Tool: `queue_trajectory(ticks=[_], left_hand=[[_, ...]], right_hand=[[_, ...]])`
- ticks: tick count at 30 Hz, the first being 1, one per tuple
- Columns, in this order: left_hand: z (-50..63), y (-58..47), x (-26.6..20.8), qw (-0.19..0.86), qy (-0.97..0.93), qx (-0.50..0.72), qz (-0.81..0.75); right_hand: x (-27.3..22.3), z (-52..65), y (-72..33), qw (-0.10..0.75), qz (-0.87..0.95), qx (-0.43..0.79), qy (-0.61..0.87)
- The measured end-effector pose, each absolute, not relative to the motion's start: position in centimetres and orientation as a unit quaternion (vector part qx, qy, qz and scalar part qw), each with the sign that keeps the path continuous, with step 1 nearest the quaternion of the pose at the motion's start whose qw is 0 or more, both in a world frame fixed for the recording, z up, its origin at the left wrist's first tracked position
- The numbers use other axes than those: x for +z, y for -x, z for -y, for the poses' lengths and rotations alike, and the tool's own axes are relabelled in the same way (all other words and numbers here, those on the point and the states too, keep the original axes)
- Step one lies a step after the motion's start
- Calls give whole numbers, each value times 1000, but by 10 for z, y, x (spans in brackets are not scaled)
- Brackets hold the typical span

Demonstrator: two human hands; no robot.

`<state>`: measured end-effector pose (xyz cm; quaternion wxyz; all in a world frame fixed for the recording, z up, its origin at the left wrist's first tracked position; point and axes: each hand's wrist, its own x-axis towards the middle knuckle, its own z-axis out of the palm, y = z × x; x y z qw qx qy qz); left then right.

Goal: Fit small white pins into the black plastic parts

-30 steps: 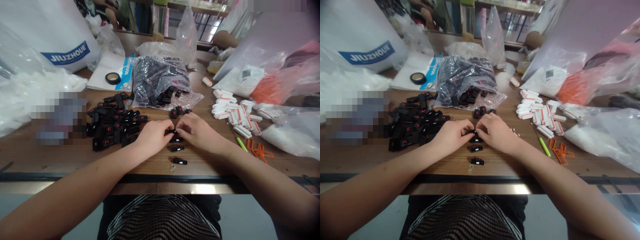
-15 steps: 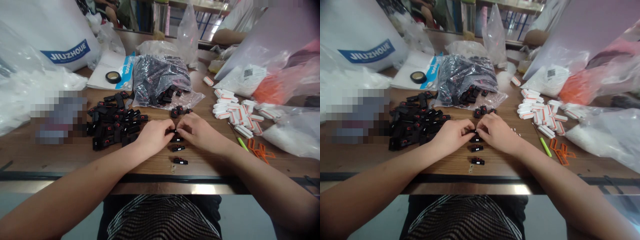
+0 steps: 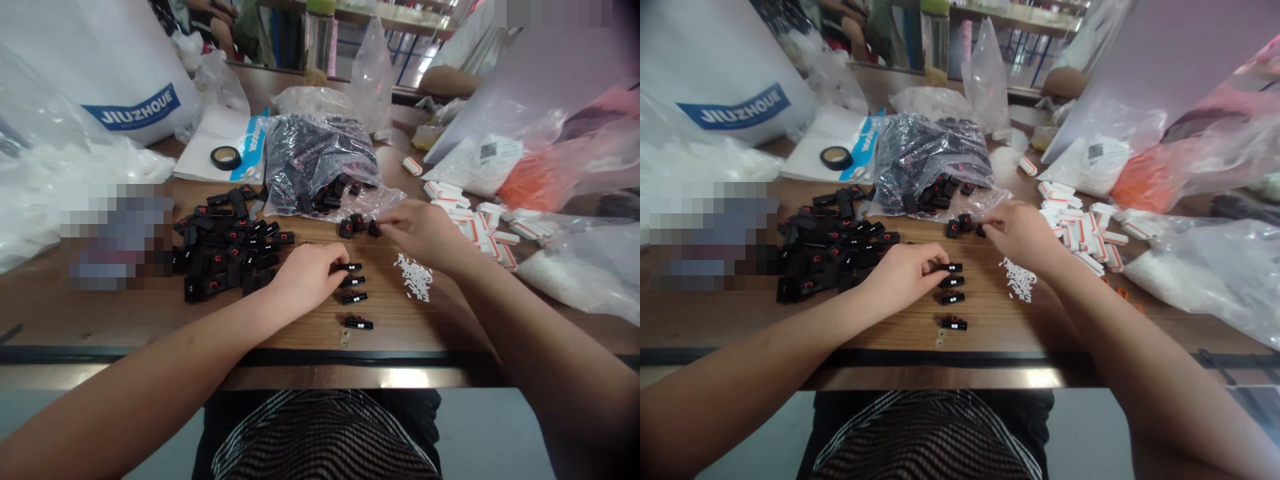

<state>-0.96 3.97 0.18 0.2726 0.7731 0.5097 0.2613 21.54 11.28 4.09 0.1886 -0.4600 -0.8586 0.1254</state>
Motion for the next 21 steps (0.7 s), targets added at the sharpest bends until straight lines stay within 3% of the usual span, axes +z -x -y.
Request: queue_trajectory(ticks=[3,8,13,19,21], left_hand=[[-40,10,3,275,-777,262,-502],[-42,13,5,282,-787,245,-491],[-46,21,13,254,-808,236,-477],[-50,26,23,180,-801,321,-472],[-50,24,23,173,-805,354,-443]], right_hand=[[38,-131,-224,156,829,142,517],[31,-136,-220,91,854,166,485],[24,-130,-221,100,848,160,495],[28,-122,-224,198,762,394,474],[37,-117,-218,187,755,437,452]])
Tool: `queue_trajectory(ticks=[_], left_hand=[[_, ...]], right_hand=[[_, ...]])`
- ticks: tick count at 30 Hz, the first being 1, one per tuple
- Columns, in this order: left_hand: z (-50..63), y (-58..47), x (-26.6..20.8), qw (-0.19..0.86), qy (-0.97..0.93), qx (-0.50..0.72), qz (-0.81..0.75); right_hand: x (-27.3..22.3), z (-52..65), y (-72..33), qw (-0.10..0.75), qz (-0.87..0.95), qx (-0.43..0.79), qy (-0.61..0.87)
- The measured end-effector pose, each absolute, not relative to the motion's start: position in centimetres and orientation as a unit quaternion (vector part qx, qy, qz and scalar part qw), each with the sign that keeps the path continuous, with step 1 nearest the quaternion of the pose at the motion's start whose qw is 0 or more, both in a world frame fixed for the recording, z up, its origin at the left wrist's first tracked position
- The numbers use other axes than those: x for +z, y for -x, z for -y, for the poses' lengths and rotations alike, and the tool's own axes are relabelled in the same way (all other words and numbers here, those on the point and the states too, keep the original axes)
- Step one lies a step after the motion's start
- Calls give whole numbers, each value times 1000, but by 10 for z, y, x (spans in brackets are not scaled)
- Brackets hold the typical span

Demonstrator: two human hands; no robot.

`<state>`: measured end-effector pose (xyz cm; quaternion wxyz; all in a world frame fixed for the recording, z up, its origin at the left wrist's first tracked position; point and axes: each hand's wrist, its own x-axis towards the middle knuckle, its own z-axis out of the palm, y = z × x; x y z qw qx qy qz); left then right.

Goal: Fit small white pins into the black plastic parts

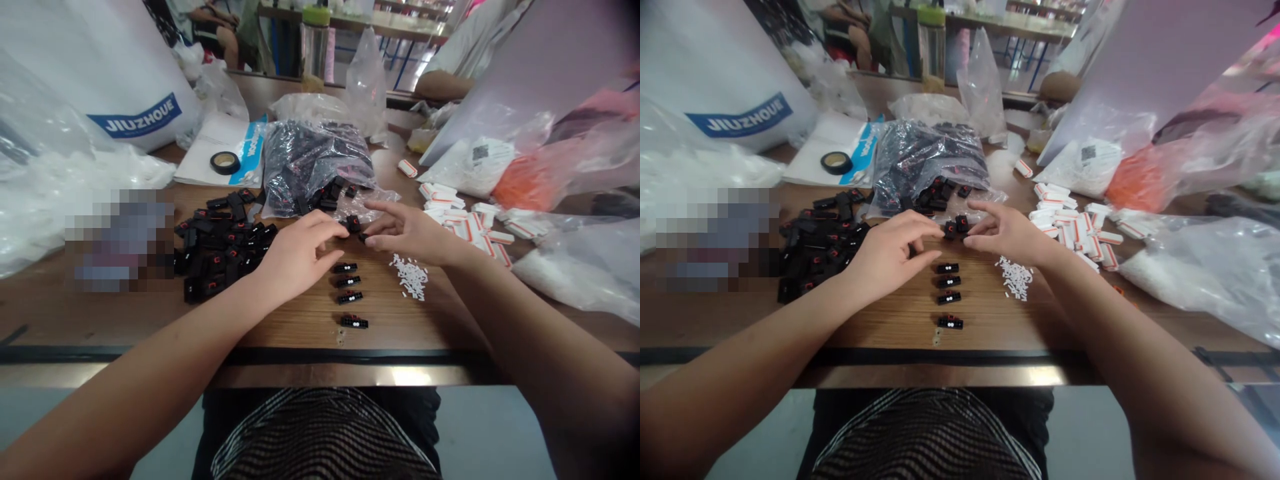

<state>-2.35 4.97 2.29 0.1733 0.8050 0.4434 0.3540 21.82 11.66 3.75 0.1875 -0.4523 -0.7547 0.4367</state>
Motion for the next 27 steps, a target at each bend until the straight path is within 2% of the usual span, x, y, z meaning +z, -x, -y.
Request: queue_trajectory(ticks=[5,12,16,18,19,21,22,24,27], left_hand=[[-50,14,18,143,-834,368,-385],[-52,13,17,91,-843,332,-414],[-52,13,13,144,-818,326,-452],[-53,14,10,179,-793,323,-485],[-53,14,9,194,-782,317,-501],[-54,15,7,214,-770,293,-525],[-54,15,6,218,-769,278,-532],[-55,15,7,212,-776,251,-539],[-56,14,7,181,-792,224,-538]], right_hand=[[64,-103,-192,111,801,411,421],[65,-101,-170,92,824,349,437],[65,-103,-181,116,820,329,454],[66,-105,-202,144,820,273,481],[65,-107,-215,143,821,237,500],[62,-111,-246,88,816,164,548],[58,-113,-261,45,810,173,558],[50,-114,-286,15,801,193,566],[35,-111,-305,16,785,232,574]])
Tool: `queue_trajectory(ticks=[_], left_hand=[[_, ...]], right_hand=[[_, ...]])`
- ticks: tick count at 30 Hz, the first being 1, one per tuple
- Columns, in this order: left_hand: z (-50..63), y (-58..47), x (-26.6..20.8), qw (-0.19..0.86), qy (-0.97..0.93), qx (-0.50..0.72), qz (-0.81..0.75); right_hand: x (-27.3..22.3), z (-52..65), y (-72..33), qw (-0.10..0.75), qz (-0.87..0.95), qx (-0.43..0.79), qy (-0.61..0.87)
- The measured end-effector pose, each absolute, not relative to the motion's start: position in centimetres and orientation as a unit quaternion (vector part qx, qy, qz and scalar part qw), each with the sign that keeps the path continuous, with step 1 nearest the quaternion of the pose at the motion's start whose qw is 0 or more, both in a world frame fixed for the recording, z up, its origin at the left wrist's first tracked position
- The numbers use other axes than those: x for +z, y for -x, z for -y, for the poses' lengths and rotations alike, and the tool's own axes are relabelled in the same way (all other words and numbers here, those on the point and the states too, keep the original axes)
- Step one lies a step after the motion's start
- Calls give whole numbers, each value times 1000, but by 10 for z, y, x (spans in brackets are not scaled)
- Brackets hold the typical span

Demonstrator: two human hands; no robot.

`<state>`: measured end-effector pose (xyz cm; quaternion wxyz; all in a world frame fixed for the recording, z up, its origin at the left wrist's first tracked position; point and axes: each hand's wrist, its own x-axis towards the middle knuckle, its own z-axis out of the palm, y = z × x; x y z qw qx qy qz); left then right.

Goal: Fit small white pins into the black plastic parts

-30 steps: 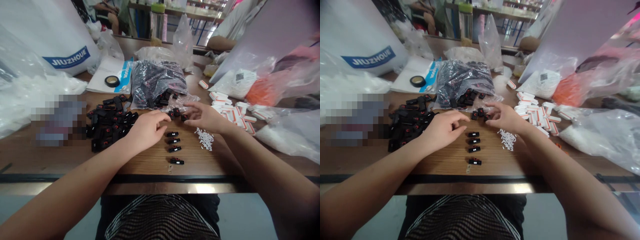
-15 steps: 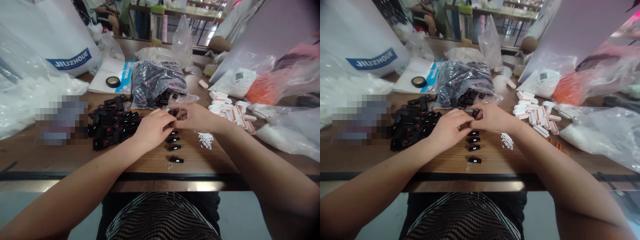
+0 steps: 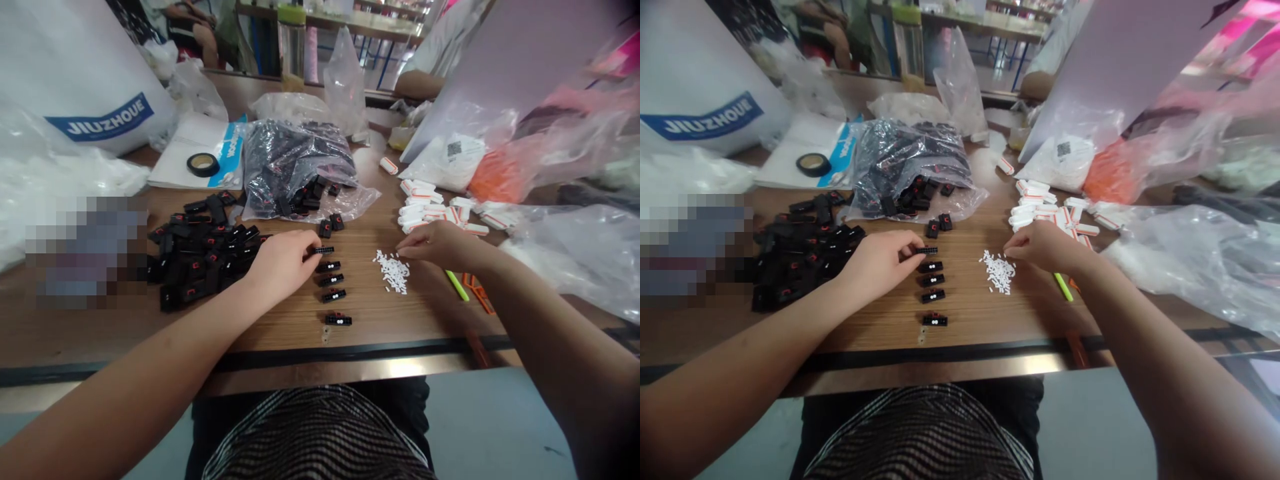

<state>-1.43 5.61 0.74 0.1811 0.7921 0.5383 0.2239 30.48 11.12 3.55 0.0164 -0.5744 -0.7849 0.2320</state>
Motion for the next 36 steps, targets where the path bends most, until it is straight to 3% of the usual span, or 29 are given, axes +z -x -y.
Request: queue_trajectory(ticks=[5,13,18,24,36], left_hand=[[-59,15,7,156,-807,196,-535],[-57,14,11,123,-820,166,-533],[-57,14,10,133,-823,168,-525],[-56,15,7,135,-825,174,-520],[-55,14,9,125,-823,167,-528]], right_hand=[[21,-104,-307,51,776,237,583],[13,-92,-309,76,796,141,584],[25,-90,-288,95,768,183,607],[34,-88,-214,218,845,247,422],[19,-98,-188,220,884,205,356]])
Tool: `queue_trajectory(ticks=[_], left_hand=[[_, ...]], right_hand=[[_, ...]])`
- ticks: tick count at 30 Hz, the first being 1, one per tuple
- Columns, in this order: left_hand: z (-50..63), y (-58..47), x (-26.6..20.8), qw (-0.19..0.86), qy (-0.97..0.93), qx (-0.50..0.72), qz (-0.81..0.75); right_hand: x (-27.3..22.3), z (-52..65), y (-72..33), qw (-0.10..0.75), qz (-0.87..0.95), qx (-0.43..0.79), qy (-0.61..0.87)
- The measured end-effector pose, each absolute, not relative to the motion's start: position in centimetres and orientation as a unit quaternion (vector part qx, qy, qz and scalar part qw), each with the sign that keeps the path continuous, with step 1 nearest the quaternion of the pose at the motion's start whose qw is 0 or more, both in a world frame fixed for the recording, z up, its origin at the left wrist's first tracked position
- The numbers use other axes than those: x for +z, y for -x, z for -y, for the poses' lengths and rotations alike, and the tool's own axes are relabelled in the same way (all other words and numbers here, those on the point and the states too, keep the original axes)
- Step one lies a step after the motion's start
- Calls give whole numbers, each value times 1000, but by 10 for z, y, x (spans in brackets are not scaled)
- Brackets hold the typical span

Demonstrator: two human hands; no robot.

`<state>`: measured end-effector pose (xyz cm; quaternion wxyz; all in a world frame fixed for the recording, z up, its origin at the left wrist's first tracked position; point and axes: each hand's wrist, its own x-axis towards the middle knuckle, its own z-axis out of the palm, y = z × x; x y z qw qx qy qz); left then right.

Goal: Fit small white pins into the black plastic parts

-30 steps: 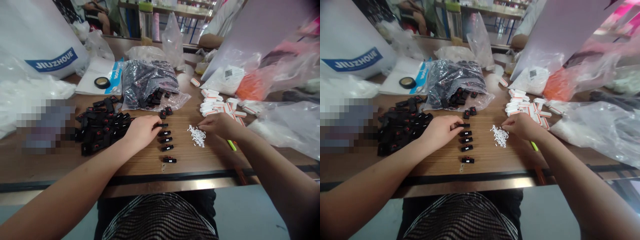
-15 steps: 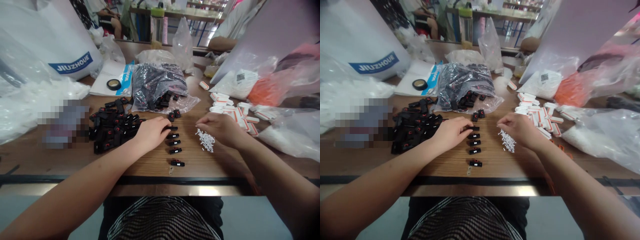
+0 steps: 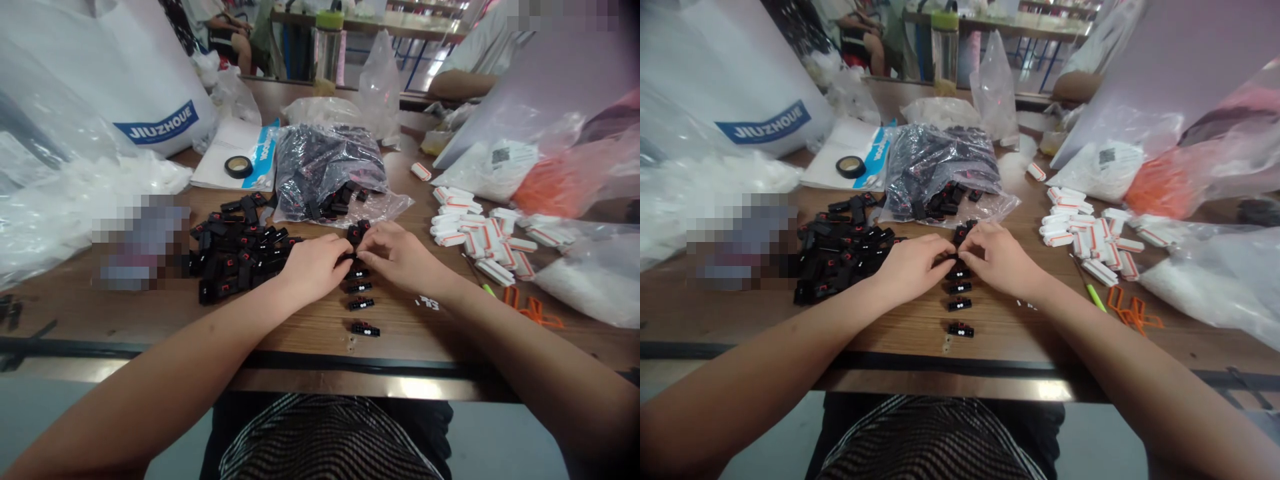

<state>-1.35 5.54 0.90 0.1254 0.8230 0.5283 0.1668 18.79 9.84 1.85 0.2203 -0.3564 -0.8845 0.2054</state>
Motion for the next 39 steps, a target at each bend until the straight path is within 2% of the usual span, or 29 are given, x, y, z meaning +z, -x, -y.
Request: queue_trajectory(ticks=[9,17,21,24,27,30,34,39], left_hand=[[-56,13,9,128,-824,162,-528],[-57,12,12,138,-817,154,-538],[-57,12,11,140,-817,162,-536],[-56,12,11,144,-813,166,-539],[-55,11,13,145,-811,166,-542],[-55,11,14,146,-812,161,-542],[-55,11,14,140,-812,160,-543],[-56,10,14,139,-811,155,-547]], right_hand=[[25,-96,-187,168,919,134,329],[24,-90,-189,162,926,82,332],[34,-91,-195,188,918,135,323],[43,-99,-218,220,883,174,376],[42,-108,-251,135,858,155,470],[32,-112,-276,58,832,193,517],[19,-112,-284,81,826,238,504],[13,-114,-281,65,843,185,501]])
